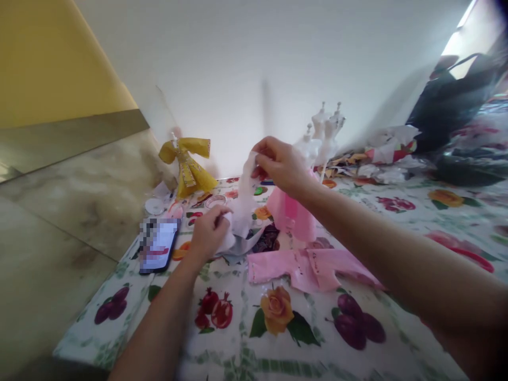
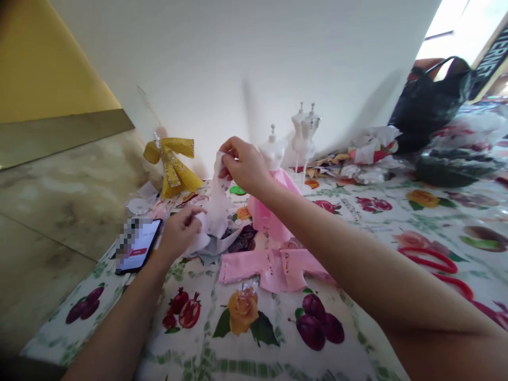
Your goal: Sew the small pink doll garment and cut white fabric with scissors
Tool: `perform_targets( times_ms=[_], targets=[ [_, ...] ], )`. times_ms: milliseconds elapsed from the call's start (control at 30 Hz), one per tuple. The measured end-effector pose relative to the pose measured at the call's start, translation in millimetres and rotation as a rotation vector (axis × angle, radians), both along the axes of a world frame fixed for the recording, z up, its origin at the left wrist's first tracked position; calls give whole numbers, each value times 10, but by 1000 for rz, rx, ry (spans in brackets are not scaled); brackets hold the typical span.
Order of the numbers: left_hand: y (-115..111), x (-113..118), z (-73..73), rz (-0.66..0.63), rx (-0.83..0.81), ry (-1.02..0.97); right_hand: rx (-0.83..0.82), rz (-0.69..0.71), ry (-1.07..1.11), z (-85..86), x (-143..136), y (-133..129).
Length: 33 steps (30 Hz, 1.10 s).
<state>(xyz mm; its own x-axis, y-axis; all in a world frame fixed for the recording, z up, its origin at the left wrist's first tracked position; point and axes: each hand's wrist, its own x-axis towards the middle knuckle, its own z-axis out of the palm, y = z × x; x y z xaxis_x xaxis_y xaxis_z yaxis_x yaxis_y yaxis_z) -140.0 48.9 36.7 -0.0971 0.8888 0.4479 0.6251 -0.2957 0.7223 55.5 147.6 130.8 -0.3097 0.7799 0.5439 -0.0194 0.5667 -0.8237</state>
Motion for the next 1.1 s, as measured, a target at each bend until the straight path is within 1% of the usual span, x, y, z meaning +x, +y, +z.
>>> perform_targets(
  times_ms=[67,133,233,300,367,433,467,567,633,700,800,933,1000,1100],
  targets=[
    [38,20,-96,-46,-35,82,53,-10,37,86,8,9],
    [58,29,-137,-99,-61,130,147,-18,30,136,21,10],
    [37,16,-79,-171,-81,145,237,-20,-57,160,38,-2],
    [3,1,1,-255,-70,33,255,-13,-102,165,46,-21],
    [-17,-1,61,-313,-13,-191,267,-2,-124,181,55,-50],
    [1,15,68,-288,54,-392,271,18,-149,214,65,-91],
    [31,30,49,-251,73,-438,270,30,-166,237,71,-114],
    [189,79,-64,-170,64,-468,283,61,-198,313,85,-184],
    [317,96,-138,-160,36,-474,302,70,-201,353,91,-208],
    [414,90,-170,-176,1,-472,322,66,-199,372,101,-201],
    [446,24,-124,-176,-3,-492,361,19,-223,366,129,-129],
    [331,-152,17,-106,61,-624,431,-134,-303,344,174,8],
    [267,-241,81,-92,75,-711,462,-206,-335,344,182,56],
    [202,-325,147,-90,84,-818,495,-266,-378,353,170,88]
  ],
)
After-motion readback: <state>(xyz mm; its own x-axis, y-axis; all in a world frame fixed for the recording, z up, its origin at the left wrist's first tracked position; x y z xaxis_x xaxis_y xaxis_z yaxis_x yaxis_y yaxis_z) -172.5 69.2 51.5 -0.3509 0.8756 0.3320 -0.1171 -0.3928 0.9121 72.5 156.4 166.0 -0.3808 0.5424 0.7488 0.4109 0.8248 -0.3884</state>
